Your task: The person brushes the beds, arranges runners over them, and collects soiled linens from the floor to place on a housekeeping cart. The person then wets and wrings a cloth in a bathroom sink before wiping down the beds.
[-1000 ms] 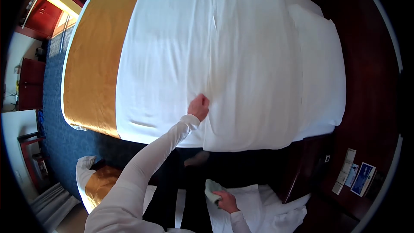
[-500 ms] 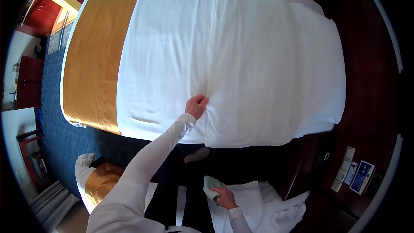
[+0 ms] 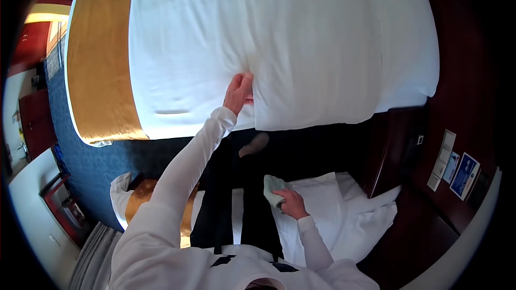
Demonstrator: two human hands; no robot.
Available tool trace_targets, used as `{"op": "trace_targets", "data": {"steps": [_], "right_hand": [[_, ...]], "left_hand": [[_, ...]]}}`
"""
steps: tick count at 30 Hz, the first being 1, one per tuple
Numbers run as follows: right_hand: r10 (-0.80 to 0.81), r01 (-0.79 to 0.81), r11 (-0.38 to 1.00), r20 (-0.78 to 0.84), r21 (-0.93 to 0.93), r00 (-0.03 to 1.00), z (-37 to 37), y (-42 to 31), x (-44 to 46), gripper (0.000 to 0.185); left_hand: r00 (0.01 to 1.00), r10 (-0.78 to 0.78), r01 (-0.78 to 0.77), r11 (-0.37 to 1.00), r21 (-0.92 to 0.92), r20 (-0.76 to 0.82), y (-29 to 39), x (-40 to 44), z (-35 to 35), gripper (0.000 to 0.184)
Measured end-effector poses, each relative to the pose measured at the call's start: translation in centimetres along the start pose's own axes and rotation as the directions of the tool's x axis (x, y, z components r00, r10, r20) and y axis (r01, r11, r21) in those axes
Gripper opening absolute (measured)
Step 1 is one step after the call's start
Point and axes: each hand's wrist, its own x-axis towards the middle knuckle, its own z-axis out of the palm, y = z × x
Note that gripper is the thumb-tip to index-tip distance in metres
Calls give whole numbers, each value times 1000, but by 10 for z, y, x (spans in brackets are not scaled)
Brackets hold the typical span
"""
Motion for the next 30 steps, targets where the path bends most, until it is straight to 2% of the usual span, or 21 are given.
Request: {"op": "trace_targets", "data": {"steps": [1,2,4,5,6,8,9,11,13,15,17,18,20,21,22,24,25,26,27,29,30], "right_hand": [[8,-8,1000,0,10,1000,3,1,1,30],[4,-4,1000,15,6,1000,5,1,1,31],[2,-2,1000,32,8,999,11,4,1,31],[8,-9,1000,43,21,999,13,5,1,31],[14,-15,999,55,32,998,15,5,-1,31],[16,-17,999,33,50,999,15,4,-2,31],[25,-26,997,16,72,1000,14,2,-6,32],[17,-19,997,20,72,1000,6,-1,-8,32],[12,-13,997,17,79,1000,-4,-11,-8,32],[-99,111,985,-94,133,991,-45,-45,-3,31],[-245,266,961,-213,73,946,-88,-89,7,34],[-338,356,934,-293,11,895,-109,-112,16,34],[-529,508,846,-380,-163,759,-144,-149,49,39],[-612,544,791,-369,-281,699,-158,-162,73,42],[-652,566,758,-407,-324,640,-169,-180,99,41],[-711,552,703,-433,-448,555,-179,-199,165,37],[-678,502,731,-412,-462,609,-180,-208,200,36],[-640,449,755,-391,-477,661,-173,-211,221,35],[-644,466,755,-388,-462,659,-157,-202,227,35],[-520,314,796,-317,-518,793,-109,-170,236,34],[-634,302,720,-416,-625,652,-68,-140,223,34]], "left_hand": [[1000,-23,21,996,90,16,-4,-7,-2,36],[999,-35,33,995,98,17,-14,-12,-6,36],[989,-99,29,857,515,109,-44,-16,-16,37],[999,-28,10,876,482,31,-48,-22,-14,33],[999,-33,15,875,484,29,-51,-28,-11,33],[999,-9,11,999,50,-50,-54,-37,3,28],[998,-14,16,999,44,-56,-63,-39,-2,28],[995,-38,13,965,262,90,-80,-42,-17,25],[997,-39,22,964,263,61,-93,-47,-24,24],[999,-37,28,966,257,31,-102,-47,-27,23],[995,65,-89,930,358,79,-112,-46,-32,21],[996,65,-85,930,357,68,-113,-49,-33,21],[999,50,-51,981,188,11,-114,-55,-28,27],[995,89,-88,996,-27,38,-124,-50,-31,27],[942,305,-333,814,476,138,-137,-41,-38,26],[994,112,-104,939,327,-5,-123,-51,-28,25],[997,80,-72,922,381,-5,-122,-53,-29,24],[993,116,-113,896,429,18,-119,-60,-31,23],[995,99,-99,879,466,24,-122,-67,-39,24],[992,125,-113,857,503,9,-124,-88,-58,25],[946,325,-283,823,492,-1,-117,-99,-73,25]]}}
